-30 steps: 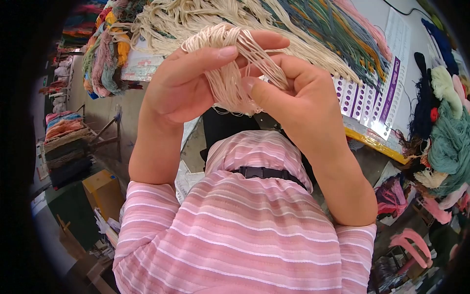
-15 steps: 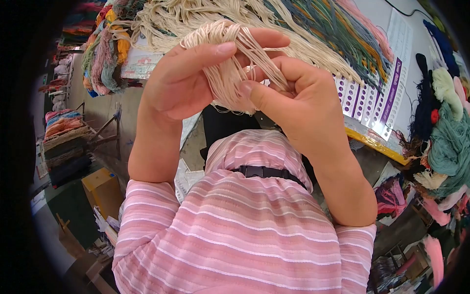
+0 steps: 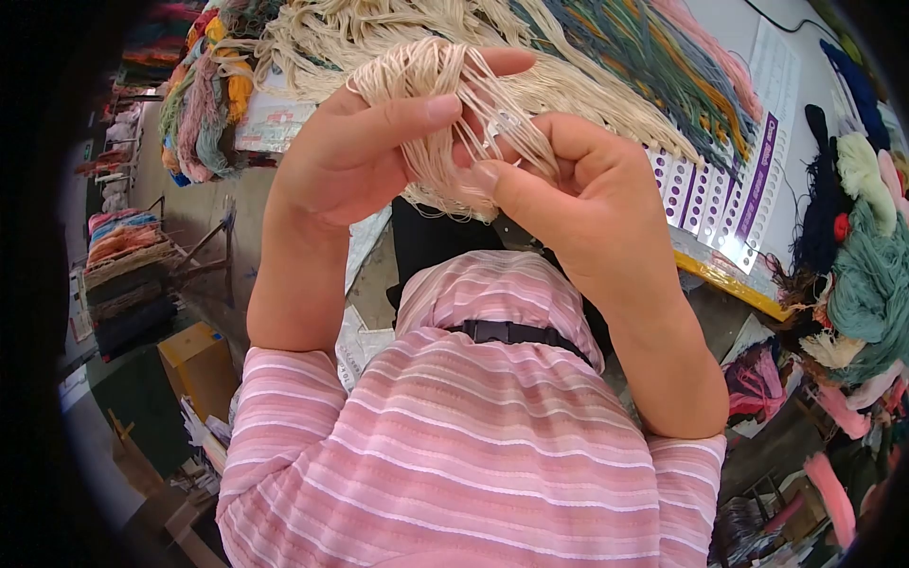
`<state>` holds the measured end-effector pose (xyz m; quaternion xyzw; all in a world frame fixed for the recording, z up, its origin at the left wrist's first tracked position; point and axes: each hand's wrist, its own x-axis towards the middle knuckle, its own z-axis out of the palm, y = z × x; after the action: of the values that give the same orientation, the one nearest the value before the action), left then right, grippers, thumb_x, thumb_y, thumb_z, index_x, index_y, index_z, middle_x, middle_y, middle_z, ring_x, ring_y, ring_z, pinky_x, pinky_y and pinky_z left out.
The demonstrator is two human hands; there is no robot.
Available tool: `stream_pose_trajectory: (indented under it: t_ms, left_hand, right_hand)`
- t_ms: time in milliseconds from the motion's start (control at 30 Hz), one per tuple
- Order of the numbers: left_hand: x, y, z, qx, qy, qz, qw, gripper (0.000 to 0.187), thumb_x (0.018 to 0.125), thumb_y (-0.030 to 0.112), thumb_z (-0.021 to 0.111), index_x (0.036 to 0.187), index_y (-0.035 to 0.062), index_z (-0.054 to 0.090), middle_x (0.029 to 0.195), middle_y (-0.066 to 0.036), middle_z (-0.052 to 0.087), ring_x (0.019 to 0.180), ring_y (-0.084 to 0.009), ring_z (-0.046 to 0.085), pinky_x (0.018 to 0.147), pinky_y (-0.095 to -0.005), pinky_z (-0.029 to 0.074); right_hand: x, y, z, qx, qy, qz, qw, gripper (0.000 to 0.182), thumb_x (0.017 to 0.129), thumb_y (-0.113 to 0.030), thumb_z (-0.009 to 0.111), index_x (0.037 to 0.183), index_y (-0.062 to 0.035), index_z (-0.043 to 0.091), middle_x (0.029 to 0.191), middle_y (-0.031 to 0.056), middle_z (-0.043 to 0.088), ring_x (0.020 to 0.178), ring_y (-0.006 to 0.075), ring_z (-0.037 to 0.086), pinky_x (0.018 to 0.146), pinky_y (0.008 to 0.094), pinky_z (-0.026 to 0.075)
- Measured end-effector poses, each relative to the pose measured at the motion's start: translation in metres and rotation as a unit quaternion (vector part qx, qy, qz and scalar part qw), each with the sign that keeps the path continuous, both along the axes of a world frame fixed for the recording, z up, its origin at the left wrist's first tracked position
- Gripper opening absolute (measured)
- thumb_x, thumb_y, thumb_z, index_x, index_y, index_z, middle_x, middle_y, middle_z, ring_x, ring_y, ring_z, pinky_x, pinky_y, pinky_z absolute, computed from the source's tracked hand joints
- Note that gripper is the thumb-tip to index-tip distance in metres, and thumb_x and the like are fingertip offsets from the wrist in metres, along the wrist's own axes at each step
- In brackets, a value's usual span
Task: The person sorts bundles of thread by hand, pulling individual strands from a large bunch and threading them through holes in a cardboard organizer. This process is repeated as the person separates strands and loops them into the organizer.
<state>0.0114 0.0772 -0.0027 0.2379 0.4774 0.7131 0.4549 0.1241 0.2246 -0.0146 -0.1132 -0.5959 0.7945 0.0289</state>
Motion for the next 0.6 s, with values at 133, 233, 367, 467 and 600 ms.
stream_pose_trajectory:
  t_ms: [133, 233, 367, 467, 600]
  left_hand:
    - [-0.001, -0.004, 0.000, -0.059, 0.096, -0.016, 0.994, 0.048, 0.086, 0.015, 0.057, 0.127, -0.0067, 0.044, 0.077, -0.001, 0.060, 0.059, -0.0052, 0.051, 0.052, -0.0196, 0.041]
    - [-0.012, -0.022, 0.015, -0.220, 0.157, -0.115, 0.956, 0.038, 0.087, 0.015, 0.056, 0.118, -0.0065, 0.051, 0.062, 0.001, 0.053, 0.047, -0.0038, 0.044, 0.041, -0.0193, 0.033]
    - [-0.058, -0.107, -0.014, -0.013, -0.080, 0.008, 0.997, 0.035, 0.097, 0.025, 0.039, 0.066, 0.0088, 0.042, 0.047, 0.004, 0.031, 0.032, -0.0029, 0.027, 0.027, -0.0188, 0.021]
    - [-0.091, -0.165, -0.011, 0.202, -0.204, 0.055, 0.956, 0.036, 0.101, 0.027, 0.024, 0.073, 0.0080, 0.039, 0.047, 0.004, 0.028, 0.031, -0.0035, 0.024, 0.028, -0.0184, 0.024]
    - [-0.124, -0.251, -0.005, 0.209, -0.184, 0.235, 0.931, 0.025, 0.096, 0.014, 0.035, 0.072, 0.0087, 0.039, 0.056, 0.003, 0.032, 0.042, -0.0061, 0.025, 0.037, -0.0218, 0.020]
  right_hand:
    - [0.000, 0.010, -0.002, -0.046, 0.011, -0.013, 0.999, 0.014, 0.079, -0.010, 0.065, 0.086, 0.0003, 0.058, 0.065, -0.0022, 0.054, 0.054, 0.0033, 0.047, 0.047, 0.0211, 0.035]
    - [0.021, 0.054, 0.000, -0.137, 0.059, 0.110, 0.983, 0.016, 0.081, -0.012, 0.064, 0.086, -0.0012, 0.053, 0.066, 0.0013, 0.055, 0.055, 0.0063, 0.050, 0.046, 0.0228, 0.038]
    - [0.097, 0.170, -0.013, -0.113, 0.081, 0.099, 0.985, 0.015, 0.084, -0.013, 0.060, 0.085, -0.0051, 0.047, 0.063, -0.0014, 0.044, 0.050, 0.0055, 0.039, 0.038, 0.0199, 0.028]
    - [0.182, 0.237, -0.020, -0.093, -0.038, -0.172, 0.980, 0.011, 0.091, -0.014, 0.053, 0.088, -0.0055, 0.046, 0.063, -0.0043, 0.034, 0.047, 0.0034, 0.026, 0.037, 0.0179, 0.019]
    - [0.313, 0.327, -0.036, -0.158, -0.073, -0.421, 0.890, 0.014, 0.097, -0.018, 0.045, 0.096, -0.0052, 0.051, 0.065, -0.0051, 0.034, 0.046, 0.0027, 0.023, 0.036, 0.0176, 0.018]
